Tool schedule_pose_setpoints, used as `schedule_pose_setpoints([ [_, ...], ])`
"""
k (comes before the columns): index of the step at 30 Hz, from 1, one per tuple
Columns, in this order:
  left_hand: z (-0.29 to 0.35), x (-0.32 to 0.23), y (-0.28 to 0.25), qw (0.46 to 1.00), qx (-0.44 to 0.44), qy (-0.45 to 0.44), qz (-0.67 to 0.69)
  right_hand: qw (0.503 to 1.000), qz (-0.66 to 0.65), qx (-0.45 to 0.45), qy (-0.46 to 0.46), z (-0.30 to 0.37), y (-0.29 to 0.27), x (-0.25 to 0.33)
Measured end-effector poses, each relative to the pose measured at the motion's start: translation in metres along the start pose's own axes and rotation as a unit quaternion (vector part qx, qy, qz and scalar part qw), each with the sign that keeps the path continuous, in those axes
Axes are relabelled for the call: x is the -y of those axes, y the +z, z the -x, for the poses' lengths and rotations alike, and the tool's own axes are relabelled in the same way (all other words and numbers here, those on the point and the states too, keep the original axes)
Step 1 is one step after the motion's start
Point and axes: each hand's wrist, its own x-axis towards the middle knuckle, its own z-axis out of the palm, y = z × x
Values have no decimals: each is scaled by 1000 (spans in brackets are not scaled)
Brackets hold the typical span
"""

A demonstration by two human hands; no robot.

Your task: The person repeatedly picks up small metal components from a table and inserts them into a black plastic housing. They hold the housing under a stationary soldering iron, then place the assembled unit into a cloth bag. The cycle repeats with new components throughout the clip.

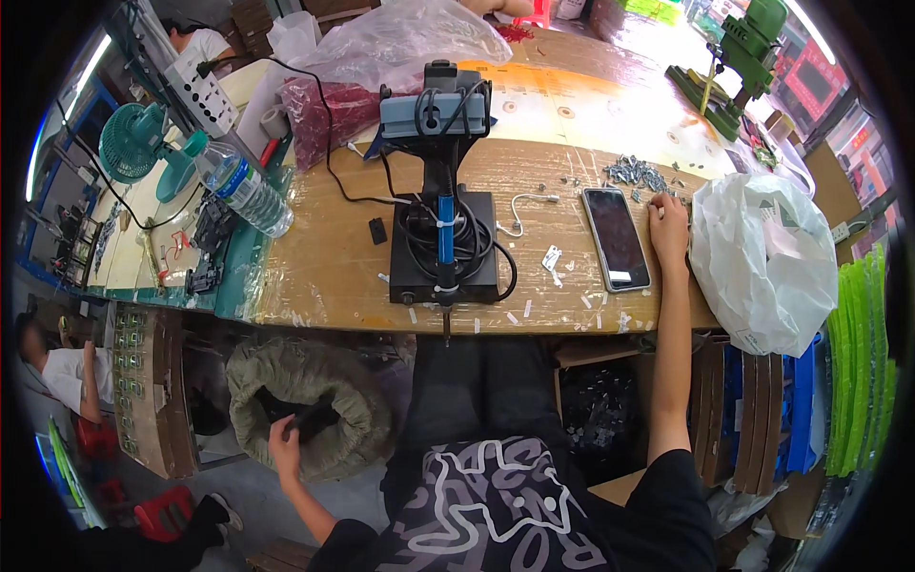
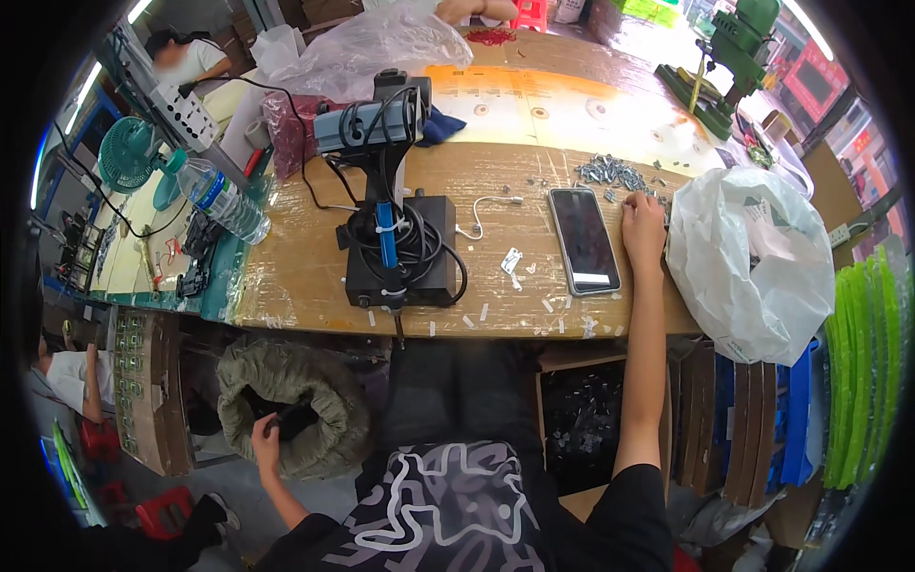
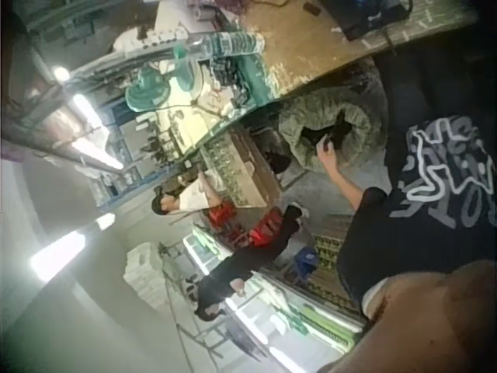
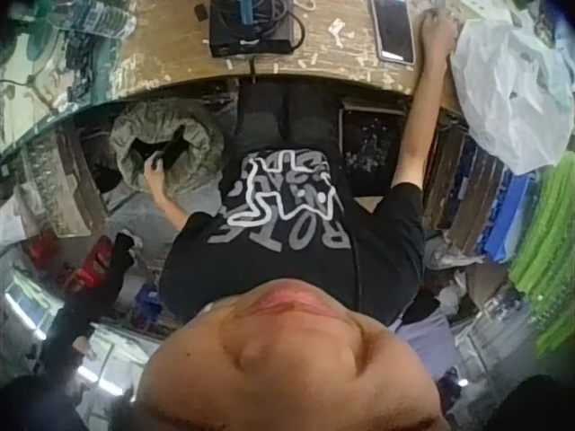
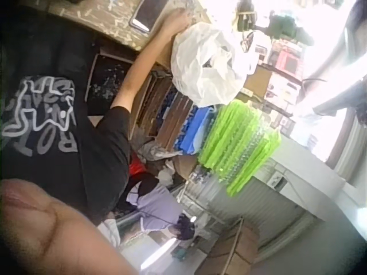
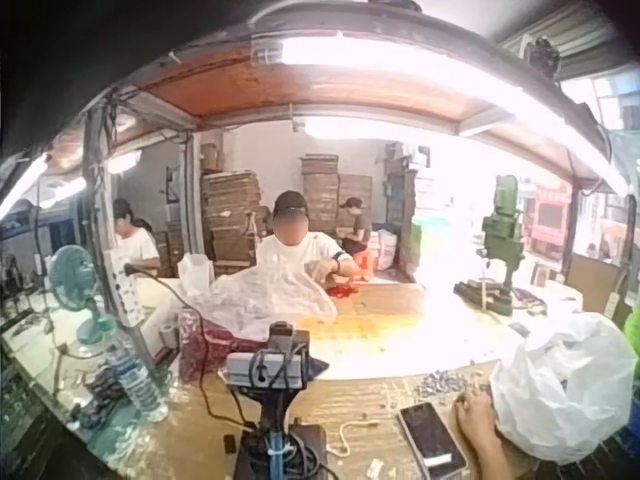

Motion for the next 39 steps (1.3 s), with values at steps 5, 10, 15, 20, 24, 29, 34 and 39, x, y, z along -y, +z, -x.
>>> schedule_pose_setpoints([
  [5,-7,14,-14,996,-44,-78,7,999,25,-4,-23,1,8,-2],
  [10,-6,-31,-22,981,-185,-51,-40,1000,-5,-27,-13,1,9,-3],
  [15,-13,-109,-49,951,-285,47,111,992,-107,-45,42,-1,12,-11],
  [20,-5,-199,9,918,-62,67,386,977,-193,-70,55,-1,4,-9],
  [24,36,-265,57,839,194,-15,509,973,-209,-41,87,8,-2,-3],
  [29,61,-315,104,769,374,-64,514,987,-144,2,68,13,-1,-3],
  [34,55,-349,139,697,484,-99,520,975,-210,-54,55,11,-2,4],
  [39,53,-358,184,759,410,7,506,955,-289,-57,44,31,-31,15],
])
